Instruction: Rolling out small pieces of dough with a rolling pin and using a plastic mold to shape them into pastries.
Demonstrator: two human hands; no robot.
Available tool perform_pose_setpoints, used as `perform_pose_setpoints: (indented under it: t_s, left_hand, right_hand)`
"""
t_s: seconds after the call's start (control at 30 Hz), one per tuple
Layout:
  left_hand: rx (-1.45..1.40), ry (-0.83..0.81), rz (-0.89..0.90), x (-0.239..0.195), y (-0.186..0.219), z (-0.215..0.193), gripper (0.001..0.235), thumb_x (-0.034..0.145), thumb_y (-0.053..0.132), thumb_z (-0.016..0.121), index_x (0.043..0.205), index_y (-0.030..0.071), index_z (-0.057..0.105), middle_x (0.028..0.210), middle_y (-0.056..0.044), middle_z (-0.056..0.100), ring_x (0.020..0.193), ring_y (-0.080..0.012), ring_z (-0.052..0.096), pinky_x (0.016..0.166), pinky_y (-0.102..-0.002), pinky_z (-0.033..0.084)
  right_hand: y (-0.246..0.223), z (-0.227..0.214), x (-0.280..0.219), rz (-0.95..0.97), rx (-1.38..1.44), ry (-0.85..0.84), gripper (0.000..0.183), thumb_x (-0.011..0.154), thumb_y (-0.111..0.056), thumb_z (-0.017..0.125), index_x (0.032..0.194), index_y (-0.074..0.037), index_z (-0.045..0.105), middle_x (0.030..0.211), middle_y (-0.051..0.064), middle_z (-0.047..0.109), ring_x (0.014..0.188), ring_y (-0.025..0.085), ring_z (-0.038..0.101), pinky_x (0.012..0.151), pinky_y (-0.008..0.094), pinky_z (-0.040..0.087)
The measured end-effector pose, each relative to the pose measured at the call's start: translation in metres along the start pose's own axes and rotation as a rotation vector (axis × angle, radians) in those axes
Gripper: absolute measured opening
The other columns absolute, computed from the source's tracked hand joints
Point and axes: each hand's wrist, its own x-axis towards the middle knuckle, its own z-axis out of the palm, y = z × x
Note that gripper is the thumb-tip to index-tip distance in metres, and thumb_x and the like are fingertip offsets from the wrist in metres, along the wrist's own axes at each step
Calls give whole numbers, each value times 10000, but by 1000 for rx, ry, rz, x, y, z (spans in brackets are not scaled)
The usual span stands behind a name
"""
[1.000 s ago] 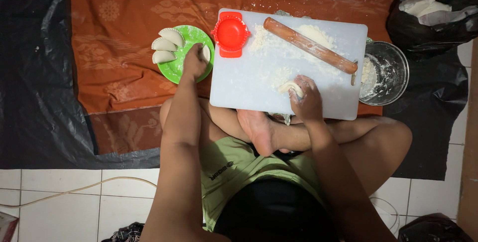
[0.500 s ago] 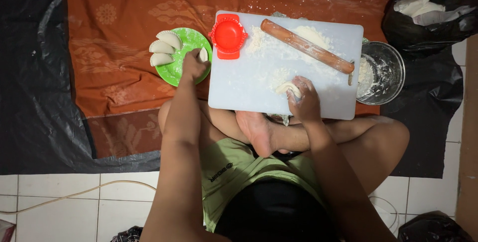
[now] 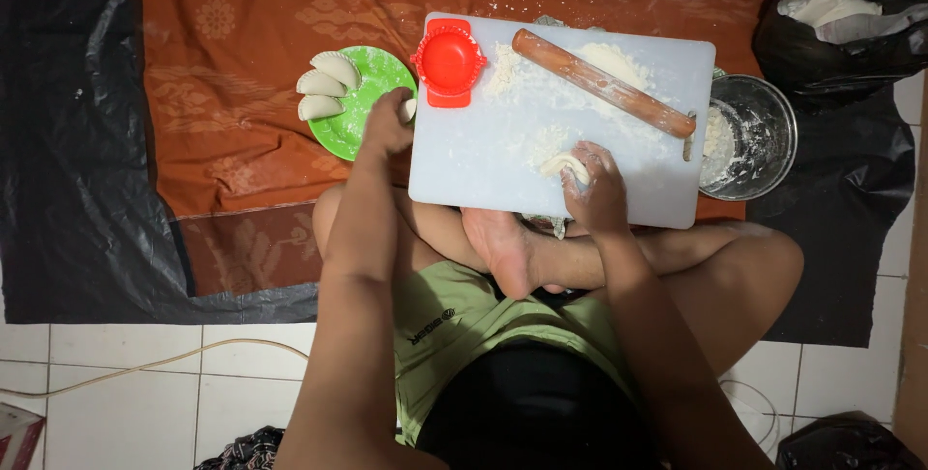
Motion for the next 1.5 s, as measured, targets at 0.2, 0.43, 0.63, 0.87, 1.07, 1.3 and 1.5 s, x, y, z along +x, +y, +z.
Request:
perform_pose_setpoints:
  t_s: [0.2, 0.43, 0.63, 0.87, 1.07, 1.3, 1.5]
  left_hand:
    - [-175, 57, -162, 24, -56, 21, 829, 733, 104, 794, 1489, 206, 470, 1352, -47, 668, 1332, -275, 575, 1165, -451, 429]
    - [-398, 637, 47, -6, -14, -14, 456, 817, -79, 552, 1249, 34, 643, 1165, -261, 677, 1177, -403, 643, 1025, -496, 516]
    - [-181, 740, 336, -76, 96, 12, 378, 871, -27, 591, 1238, 27, 665, 1147, -201, 687, 1147, -402, 651, 1027, -449, 508]
    - [274, 21, 534, -138, 188, 114, 535, 849, 170, 660, 1376, 89, 608, 1289, -150, 669, 1206, -356, 625, 1030, -472, 487]
    - [-188, 90, 329, -152, 221, 130, 520, 927, 84, 578, 1423, -60, 517, 1286, -329, 641, 1194, -512, 615, 1056, -572, 460]
    - [245, 55, 393, -124, 212, 148, 607, 847, 324, 811, 1382, 133, 598, 1320, -116, 623, 1278, -339, 549, 1073, -496, 441]
    - [74, 123, 704, -112, 227, 140, 368, 831, 5, 694, 1193, 48, 650, 1173, -115, 685, 1034, -326, 635, 921, -402, 526]
  right_hand:
    - [0, -1, -4, 133, -32, -81, 319, 862, -93, 785, 1138, 16, 668, 1227, 165, 667, 1185, 370, 664, 949, 469, 572]
    - [-13, -17, 1, 145, 62, -68, 377, 804, -24, 771, 1156, 58, 666, 1230, 205, 665, 1205, 416, 644, 997, 485, 541]
    - [-9, -47, -1, 96, 20, -194, 644, 704, -44, 828, 1307, 72, 634, 1237, 250, 662, 1208, 459, 606, 1069, 532, 472]
    - [9, -13, -25, 98, 7, 3, 513, 792, -69, 847, 1286, -57, 707, 1113, 152, 740, 1033, 368, 692, 904, 451, 574]
    - [-35, -19, -11, 333, -4, -156, 960, 767, -7, 749, 1605, -76, 286, 1320, 254, 632, 1142, 419, 676, 982, 508, 573]
    - [64, -84, -1, 549, 200, 168, 235, 958, -45, 655, 1186, 3, 681, 1316, 144, 655, 1185, 296, 639, 1043, 402, 497]
    - [226, -137, 15, 744, 80, 374, 289, 816, -19, 712, 1090, 69, 682, 1019, 183, 778, 899, 231, 773, 831, 275, 595]
